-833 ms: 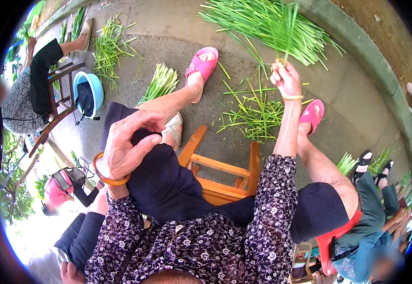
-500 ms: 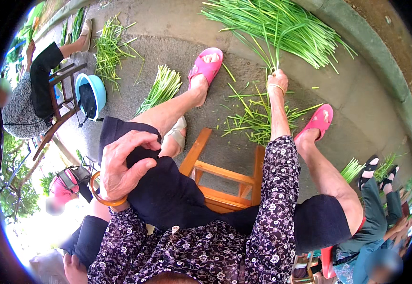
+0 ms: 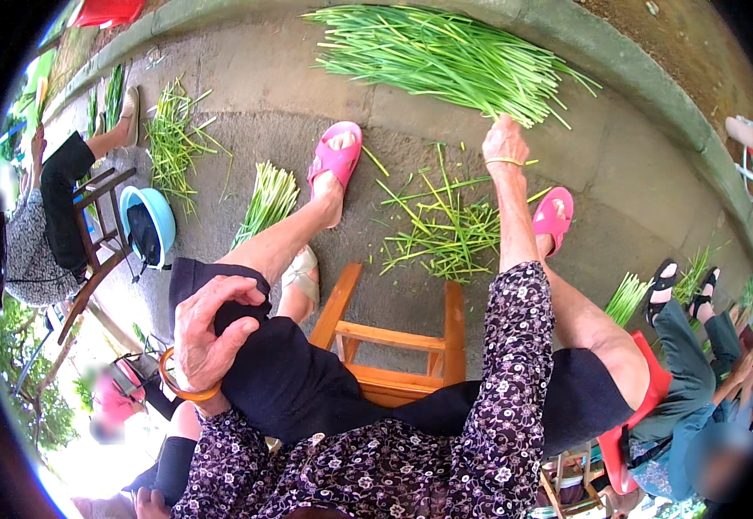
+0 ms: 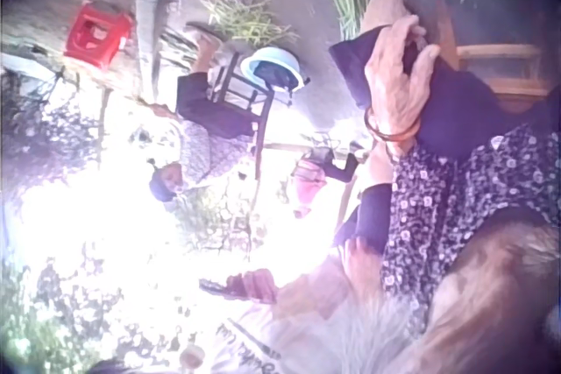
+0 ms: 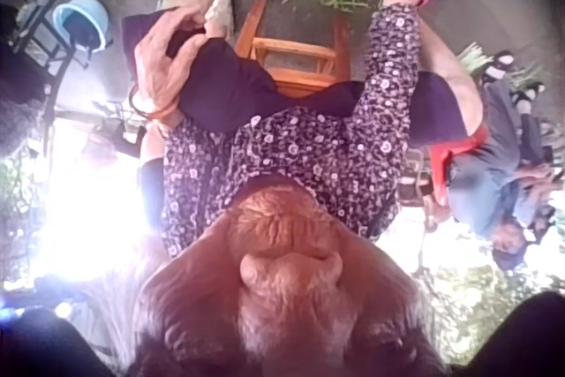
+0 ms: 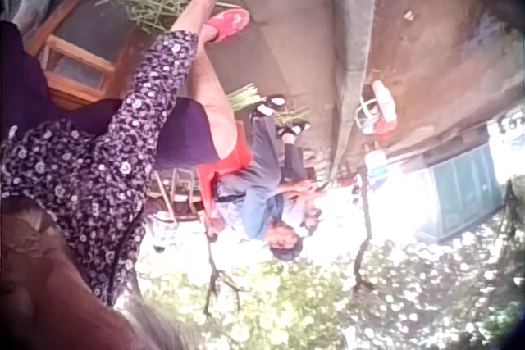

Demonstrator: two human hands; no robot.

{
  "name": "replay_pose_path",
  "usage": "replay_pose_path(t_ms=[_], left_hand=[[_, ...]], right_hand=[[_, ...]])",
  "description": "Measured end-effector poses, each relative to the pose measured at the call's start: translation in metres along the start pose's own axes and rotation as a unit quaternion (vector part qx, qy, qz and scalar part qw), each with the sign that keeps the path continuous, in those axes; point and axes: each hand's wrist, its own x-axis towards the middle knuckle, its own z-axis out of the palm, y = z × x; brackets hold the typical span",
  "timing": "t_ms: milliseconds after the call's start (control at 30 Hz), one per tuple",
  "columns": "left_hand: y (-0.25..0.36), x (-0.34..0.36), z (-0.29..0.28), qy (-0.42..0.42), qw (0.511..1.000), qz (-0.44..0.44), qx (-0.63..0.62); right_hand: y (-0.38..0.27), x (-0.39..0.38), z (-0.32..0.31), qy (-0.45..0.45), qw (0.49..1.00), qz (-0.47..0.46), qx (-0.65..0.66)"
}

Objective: The person cleans and sorts a bundle of green stalks by hand, removing withered parts and aligning the stems in a neat pile.

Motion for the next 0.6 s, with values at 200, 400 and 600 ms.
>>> replay_pose_path(t_ms=[200, 400, 600], left_hand=[[0.004, 0.004, -0.002, -0.011, 1.0, 0.01, 0.027], [0.005, 0.008, -0.002, -0.025, 0.999, -0.003, 0.039], [0.009, 0.009, -0.003, -0.029, 0.999, -0.008, 0.037]], right_hand=[[0.018, 0.043, -0.022, 0.014, 0.998, 0.017, -0.059], [0.016, 0.065, -0.006, 0.052, 0.998, -0.013, -0.014], [0.019, 0.058, 0.009, -0.012, 0.999, 0.007, -0.031]])
